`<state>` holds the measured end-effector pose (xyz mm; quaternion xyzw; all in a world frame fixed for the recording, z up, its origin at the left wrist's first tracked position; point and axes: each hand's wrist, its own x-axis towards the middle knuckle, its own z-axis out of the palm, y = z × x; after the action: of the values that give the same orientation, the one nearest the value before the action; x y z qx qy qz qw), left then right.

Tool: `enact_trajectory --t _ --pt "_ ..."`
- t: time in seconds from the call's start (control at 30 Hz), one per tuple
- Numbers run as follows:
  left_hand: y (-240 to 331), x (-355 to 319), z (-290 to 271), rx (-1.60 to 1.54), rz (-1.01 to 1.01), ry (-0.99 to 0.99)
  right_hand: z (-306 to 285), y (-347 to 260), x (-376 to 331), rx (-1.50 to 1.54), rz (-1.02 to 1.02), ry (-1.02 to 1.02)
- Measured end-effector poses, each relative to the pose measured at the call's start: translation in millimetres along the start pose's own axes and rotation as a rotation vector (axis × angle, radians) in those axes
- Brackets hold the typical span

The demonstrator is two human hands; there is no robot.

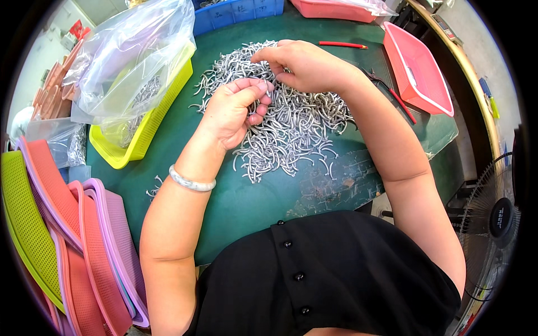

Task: The person sits at a green workbench and repeatedly picks up small silver metal hooks from a large pile. They manipulate the hooks with both hands, appearing to link or adjust them, and place the finished units back onto the pile. The process is repetitive and involves handling the metal pieces one at a time.

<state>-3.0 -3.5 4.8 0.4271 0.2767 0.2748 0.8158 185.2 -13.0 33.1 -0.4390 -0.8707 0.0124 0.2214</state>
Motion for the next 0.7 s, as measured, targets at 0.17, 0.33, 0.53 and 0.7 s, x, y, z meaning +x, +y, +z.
enact_trajectory --t 0.17,0.33,0.53,0.7 --pt "0.6 -1.8 2.2 -0.023 -0.005 0.017 -3.8 -5.8 0.7 0.013 0.032 -0.046" --pt "1.4 -0.2 -2.2 -0.09 -0.032 -0.021 0.5 -5.5 0.4 0.002 0.023 0.002" --pt "1.1 -1.2 -1.2 -0.1 -0.032 -0.019 2.7 -1.2 0.5 0.031 -0.027 0.065" --pt "0.6 0.7 -2.0 -0.116 0.026 0.013 -9.0 -2.0 2.4 0.143 0.009 0.036"
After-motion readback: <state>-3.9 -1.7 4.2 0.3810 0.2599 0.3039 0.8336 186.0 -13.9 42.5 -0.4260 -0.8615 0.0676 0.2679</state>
